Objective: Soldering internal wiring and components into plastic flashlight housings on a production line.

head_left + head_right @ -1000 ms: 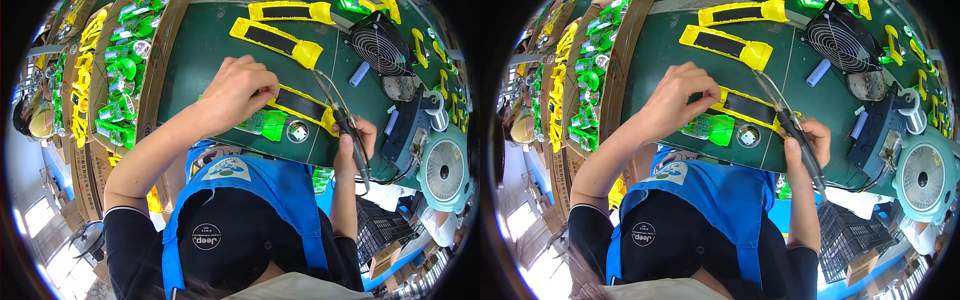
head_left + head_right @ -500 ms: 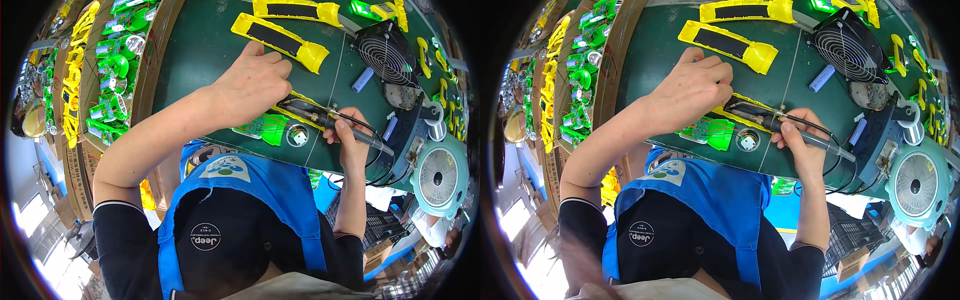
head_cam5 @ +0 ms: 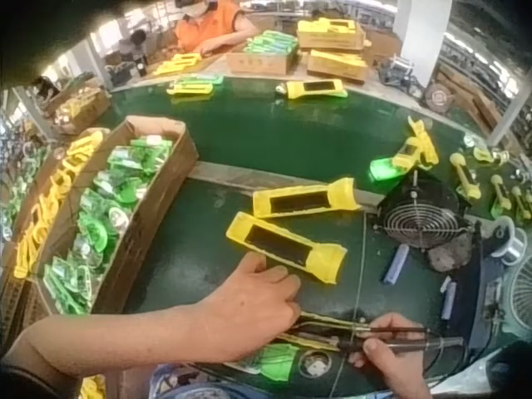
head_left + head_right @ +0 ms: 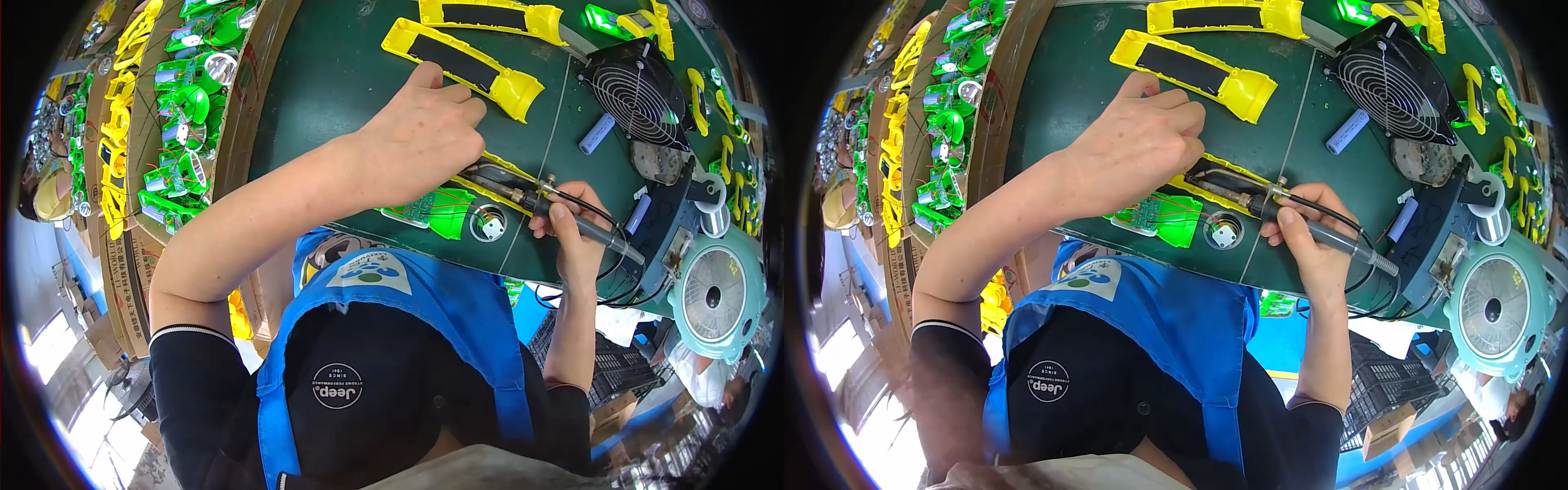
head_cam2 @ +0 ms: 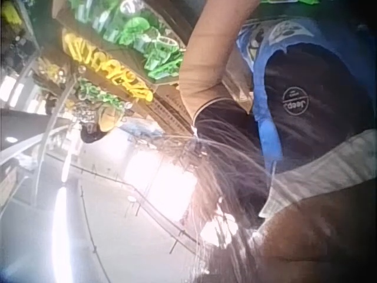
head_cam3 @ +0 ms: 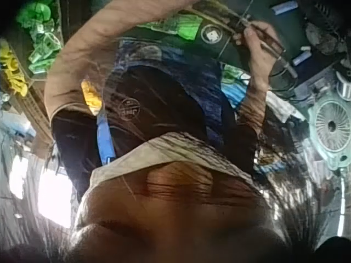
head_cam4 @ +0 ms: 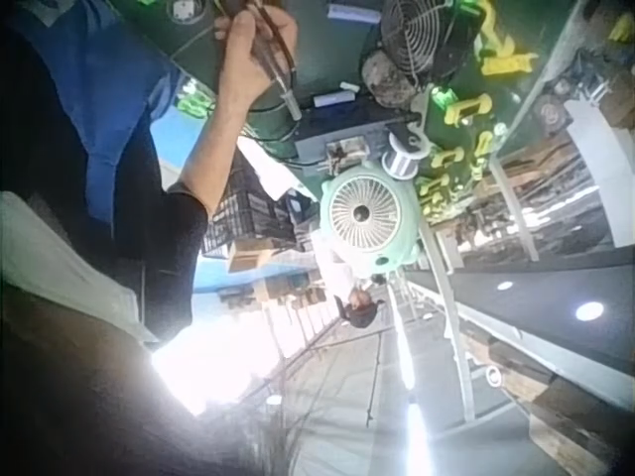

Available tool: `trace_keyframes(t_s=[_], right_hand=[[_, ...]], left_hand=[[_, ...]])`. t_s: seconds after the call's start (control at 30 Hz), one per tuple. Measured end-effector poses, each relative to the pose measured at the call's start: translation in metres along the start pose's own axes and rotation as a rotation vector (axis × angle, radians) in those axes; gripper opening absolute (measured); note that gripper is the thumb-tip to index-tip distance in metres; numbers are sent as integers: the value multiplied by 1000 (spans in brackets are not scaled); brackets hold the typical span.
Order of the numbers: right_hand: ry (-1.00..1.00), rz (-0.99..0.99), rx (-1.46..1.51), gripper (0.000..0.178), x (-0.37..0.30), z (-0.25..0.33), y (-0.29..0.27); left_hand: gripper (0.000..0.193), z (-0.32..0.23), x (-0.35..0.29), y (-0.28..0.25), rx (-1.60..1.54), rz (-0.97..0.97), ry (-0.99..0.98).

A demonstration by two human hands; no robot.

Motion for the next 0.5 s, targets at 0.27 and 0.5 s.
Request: trace_keyframes(t_s=[0.27, 0.5], right_hand=[[-215, -142, 205, 27, -11, -3, -14], [-381, -294, 195, 30, -25, -46, -43]], left_hand=[[3, 9, -2, -11, 26, -29, 0], [8, -7, 5, 4, 56, -37, 12]])
Point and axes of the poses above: each hand's wrist, its own x-axis towards the middle knuckle, its own y-axis out of the palm, z = x × y, the point moved 7 cm from there along x, towards the middle knuckle, and after that the axes turned 7 degrees about y, right-handed, at the moved point
